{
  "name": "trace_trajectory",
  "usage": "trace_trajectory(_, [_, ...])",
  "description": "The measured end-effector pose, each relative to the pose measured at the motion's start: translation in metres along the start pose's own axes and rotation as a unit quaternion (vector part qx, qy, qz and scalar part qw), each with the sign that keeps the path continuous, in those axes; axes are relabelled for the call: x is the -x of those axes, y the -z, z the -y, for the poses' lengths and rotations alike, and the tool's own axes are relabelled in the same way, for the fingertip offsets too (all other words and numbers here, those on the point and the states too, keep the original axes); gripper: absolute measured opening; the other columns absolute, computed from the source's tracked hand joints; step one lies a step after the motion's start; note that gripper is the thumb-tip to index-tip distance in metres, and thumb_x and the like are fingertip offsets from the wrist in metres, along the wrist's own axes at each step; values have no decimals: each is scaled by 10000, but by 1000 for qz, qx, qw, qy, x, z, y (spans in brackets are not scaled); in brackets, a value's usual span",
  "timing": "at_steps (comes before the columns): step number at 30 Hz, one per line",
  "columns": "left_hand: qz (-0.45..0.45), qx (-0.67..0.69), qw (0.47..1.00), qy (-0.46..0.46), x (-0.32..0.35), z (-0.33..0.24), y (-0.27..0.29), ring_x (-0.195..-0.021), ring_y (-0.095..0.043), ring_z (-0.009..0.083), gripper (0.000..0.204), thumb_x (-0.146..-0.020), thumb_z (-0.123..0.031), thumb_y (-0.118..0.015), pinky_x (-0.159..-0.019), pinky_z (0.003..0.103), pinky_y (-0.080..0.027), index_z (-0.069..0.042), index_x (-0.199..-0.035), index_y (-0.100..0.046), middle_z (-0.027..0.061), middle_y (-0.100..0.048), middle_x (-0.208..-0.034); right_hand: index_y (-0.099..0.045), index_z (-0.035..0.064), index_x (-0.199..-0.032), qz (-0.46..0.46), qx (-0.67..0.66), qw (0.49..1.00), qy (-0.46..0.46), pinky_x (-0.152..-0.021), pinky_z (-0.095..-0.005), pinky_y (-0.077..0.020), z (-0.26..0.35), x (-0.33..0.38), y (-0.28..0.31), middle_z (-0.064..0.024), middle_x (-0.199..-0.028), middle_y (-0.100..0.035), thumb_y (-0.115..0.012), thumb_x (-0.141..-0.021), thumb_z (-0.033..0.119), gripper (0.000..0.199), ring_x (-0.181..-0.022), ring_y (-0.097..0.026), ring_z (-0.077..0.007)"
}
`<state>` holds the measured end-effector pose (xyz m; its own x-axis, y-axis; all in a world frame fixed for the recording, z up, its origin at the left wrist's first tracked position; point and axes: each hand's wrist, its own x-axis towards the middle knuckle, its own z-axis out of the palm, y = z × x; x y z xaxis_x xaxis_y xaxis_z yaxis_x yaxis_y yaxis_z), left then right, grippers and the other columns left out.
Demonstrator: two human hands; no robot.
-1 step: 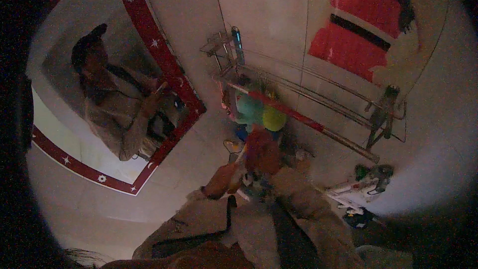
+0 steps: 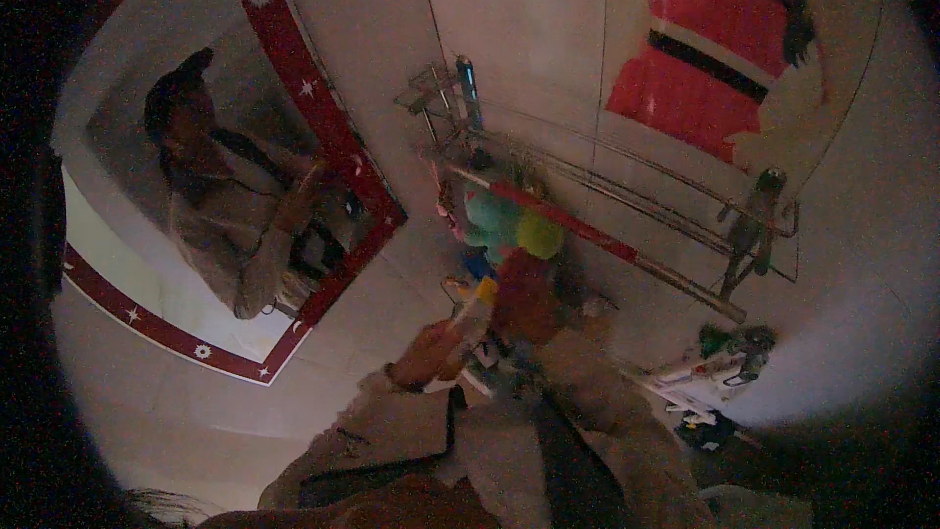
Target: The person repeatedly picks up small bottles, tubes, and containers from a bathroom sink area, wipes or rubs them with a red cloth, and places them back on a wall-mounted metal rack. The person handles items one at a time, including a yellow-capped bottle, a white tube, and a small white container, without a visible final arrangement.
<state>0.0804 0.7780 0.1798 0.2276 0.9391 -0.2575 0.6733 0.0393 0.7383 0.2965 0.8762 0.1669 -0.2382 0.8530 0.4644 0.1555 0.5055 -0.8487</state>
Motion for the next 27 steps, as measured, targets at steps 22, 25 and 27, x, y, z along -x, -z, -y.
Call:
trace_trajectory(22, [-336, 92, 902, -255, -246, -204, 279, -847, -617, 153, 281, -830, -98, -650, -726, 313, -494, 44, -1073, -644, 73, -679, -945, -562, 120, -1229, 33, -513, 738, -436, -961, -485, -449, -48, 99, 29, -127, -1218, -590, -520, -931, 443, 441, -1080, -573, -351])
trace_trajectory(25, [-333, 118, 870, -344, -254, -169, 308, -837, -620, 155, 289, -830, -135, -662, -727, 325, -497, 38, -1061, -647, 82, -684, -928, -561, 120, -1224, 42, -520, 727, -446, -950, -487, -460, -47, 105, 18, -125, -1205, -598, -510, -938, 450, 440, -1061, -585, -347])
trace_trajectory(27, [-354, 96, 881, -299, -245, -191, 285, -829, -623, 159, 298, -823, -159, -676, -737, 333, -502, 24, -1056, -647, 86, -689, -932, -561, 120, -1221, 22, -515, 732, -446, -943, -488, -467, -49, 110, 21, -124, -1195, -604, -503, -943, 455, 439, -1048, -593, -345])
